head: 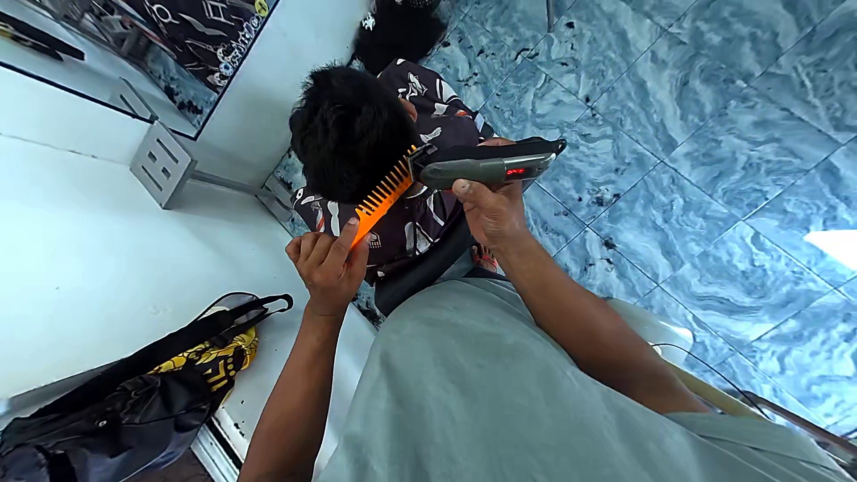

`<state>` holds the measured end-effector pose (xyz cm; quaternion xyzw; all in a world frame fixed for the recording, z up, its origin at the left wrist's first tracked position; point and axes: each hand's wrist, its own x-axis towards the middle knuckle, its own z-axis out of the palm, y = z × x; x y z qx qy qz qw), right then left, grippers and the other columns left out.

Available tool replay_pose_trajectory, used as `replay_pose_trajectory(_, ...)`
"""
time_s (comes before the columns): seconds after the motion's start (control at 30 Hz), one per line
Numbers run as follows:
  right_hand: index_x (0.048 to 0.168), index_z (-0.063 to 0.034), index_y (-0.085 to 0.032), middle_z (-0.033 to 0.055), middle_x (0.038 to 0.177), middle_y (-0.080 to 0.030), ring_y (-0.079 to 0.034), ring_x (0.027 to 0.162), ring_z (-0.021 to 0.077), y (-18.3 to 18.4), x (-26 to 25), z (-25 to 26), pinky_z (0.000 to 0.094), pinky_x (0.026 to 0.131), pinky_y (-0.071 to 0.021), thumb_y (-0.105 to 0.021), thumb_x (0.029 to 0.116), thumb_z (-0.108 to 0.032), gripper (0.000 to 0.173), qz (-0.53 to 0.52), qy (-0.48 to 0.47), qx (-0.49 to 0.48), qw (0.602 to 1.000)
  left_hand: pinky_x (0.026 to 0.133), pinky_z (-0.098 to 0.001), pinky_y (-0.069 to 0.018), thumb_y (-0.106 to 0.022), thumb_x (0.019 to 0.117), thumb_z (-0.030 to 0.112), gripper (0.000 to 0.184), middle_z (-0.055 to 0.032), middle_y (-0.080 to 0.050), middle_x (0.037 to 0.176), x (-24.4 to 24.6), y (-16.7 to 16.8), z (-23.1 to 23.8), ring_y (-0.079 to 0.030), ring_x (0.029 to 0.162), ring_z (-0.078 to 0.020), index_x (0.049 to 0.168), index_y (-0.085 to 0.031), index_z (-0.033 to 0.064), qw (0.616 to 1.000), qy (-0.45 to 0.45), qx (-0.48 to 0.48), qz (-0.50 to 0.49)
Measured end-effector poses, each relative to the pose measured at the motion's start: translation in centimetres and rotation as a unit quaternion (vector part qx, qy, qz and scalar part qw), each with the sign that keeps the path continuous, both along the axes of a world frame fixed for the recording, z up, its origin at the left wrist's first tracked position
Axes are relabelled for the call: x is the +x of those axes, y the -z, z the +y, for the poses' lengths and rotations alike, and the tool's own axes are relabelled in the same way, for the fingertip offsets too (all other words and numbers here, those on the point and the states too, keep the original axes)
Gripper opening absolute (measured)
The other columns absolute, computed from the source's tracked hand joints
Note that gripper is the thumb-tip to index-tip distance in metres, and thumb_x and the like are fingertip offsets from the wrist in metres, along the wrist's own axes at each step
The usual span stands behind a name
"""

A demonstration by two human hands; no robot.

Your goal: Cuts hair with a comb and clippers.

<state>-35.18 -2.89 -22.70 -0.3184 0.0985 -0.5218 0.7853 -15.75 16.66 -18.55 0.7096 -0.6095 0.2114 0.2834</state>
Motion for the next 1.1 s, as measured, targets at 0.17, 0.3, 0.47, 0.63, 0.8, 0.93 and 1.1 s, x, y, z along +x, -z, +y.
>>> replay_pose_trajectory(0.17, 0.124, -0.0069, -0.055, 0.0093, 0.113, -0.068, -0.069, 0.104, 0.0220, -1.5, 0.9, 1.3, 0.0432, 0.090, -0.0615, -0.085, 0.0752, 0.006, 0.059, 0.037, -0.007, -0.081, 0.996, 0.088, -0.0422, -0.0406, -0.076, 0.0928, 0.026, 0.030, -0.0065, -0.061, 0.075, -0.1, 0.0, 0.0, -0.057, 0.080, -0.0233, 0.119, -0.076, 0.0131, 1.000, 0.006, -0.014, -0.007)
replay_pose_trajectory(0.3, 0.124, -0.0082, -0.057, 0.0085, 0.113, -0.071, -0.070, 0.104, 0.0222, -2.4, 0.3, 1.9, 0.0441, 0.091, -0.0615, -0.086, 0.0753, 0.004, 0.058, 0.058, -0.001, -0.106, 0.993, 0.089, -0.0462, -0.0413, -0.072, 0.0945, 0.031, 0.029, -0.0061, -0.065, 0.077, 0.1, 0.3, 0.1, -0.058, 0.078, -0.0240, 0.118, -0.077, 0.0161, 0.996, 0.031, 0.074, 0.040)
replay_pose_trajectory(0.47, 0.121, -0.0092, -0.059, 0.0101, 0.109, -0.071, -0.071, 0.100, 0.0270, -1.8, -0.5, -0.4, 0.0515, 0.088, -0.0615, -0.083, 0.0800, 0.002, 0.049, 0.052, 0.039, -0.023, 0.998, 0.089, -0.0452, -0.0402, -0.074, 0.0937, 0.027, 0.029, -0.0066, -0.062, 0.075, -0.1, -0.4, -0.3, -0.056, 0.077, -0.0237, 0.119, -0.077, 0.0133, 0.998, -0.009, 0.015, 0.054)
replay_pose_trajectory(0.63, 0.122, -0.0090, -0.057, 0.0106, 0.109, -0.070, -0.071, 0.101, 0.0264, -2.6, 0.4, -0.2, 0.0498, 0.088, -0.0616, -0.084, 0.0787, 0.003, 0.052, 0.050, 0.030, -0.036, 0.998, 0.087, -0.0435, -0.0398, -0.075, 0.0932, 0.027, 0.029, -0.0062, -0.060, 0.073, 0.0, -0.8, -0.5, -0.055, 0.076, -0.0232, 0.119, -0.077, 0.0136, 0.999, -0.007, -0.021, 0.031)
replay_pose_trajectory(0.8, 0.124, -0.0100, -0.057, 0.0071, 0.111, -0.068, -0.070, 0.100, 0.0196, -4.0, 0.5, 1.7, 0.0408, 0.086, -0.0622, -0.084, 0.0792, 0.003, 0.053, 0.083, -0.023, -0.127, 0.988, 0.090, -0.0467, -0.0416, -0.071, 0.0944, 0.029, 0.028, -0.0063, -0.065, 0.077, -0.2, -0.9, -0.5, -0.059, 0.079, -0.0246, 0.117, -0.077, 0.0148, 0.996, 0.032, 0.043, 0.068)
replay_pose_trajectory(0.93, 0.122, -0.0126, -0.061, 0.0072, 0.110, -0.071, -0.071, 0.100, 0.0241, -4.1, -1.3, -0.2, 0.0493, 0.087, -0.0618, -0.085, 0.0820, -0.009, 0.047, 0.101, 0.029, -0.097, 0.990, 0.091, -0.0485, -0.0418, -0.073, 0.0935, 0.031, 0.030, -0.0074, -0.069, 0.083, 0.1, -0.5, -0.3, -0.061, 0.082, -0.0244, 0.118, -0.077, 0.0147, 0.988, 0.036, 0.056, 0.141)
replay_pose_trajectory(1.1, 0.120, -0.0057, -0.056, 0.0138, 0.105, -0.071, -0.073, 0.094, 0.0309, -6.2, 0.0, -2.5, 0.0540, 0.082, -0.0634, -0.082, 0.0832, -0.001, 0.045, 0.131, 0.100, -0.099, 0.981, 0.095, -0.0487, -0.0397, -0.076, 0.0923, 0.028, 0.031, -0.0102, -0.071, 0.085, 0.8, -2.0, -1.2, -0.062, 0.086, -0.0257, 0.119, -0.077, 0.0114, 0.987, -0.006, -0.034, 0.159)
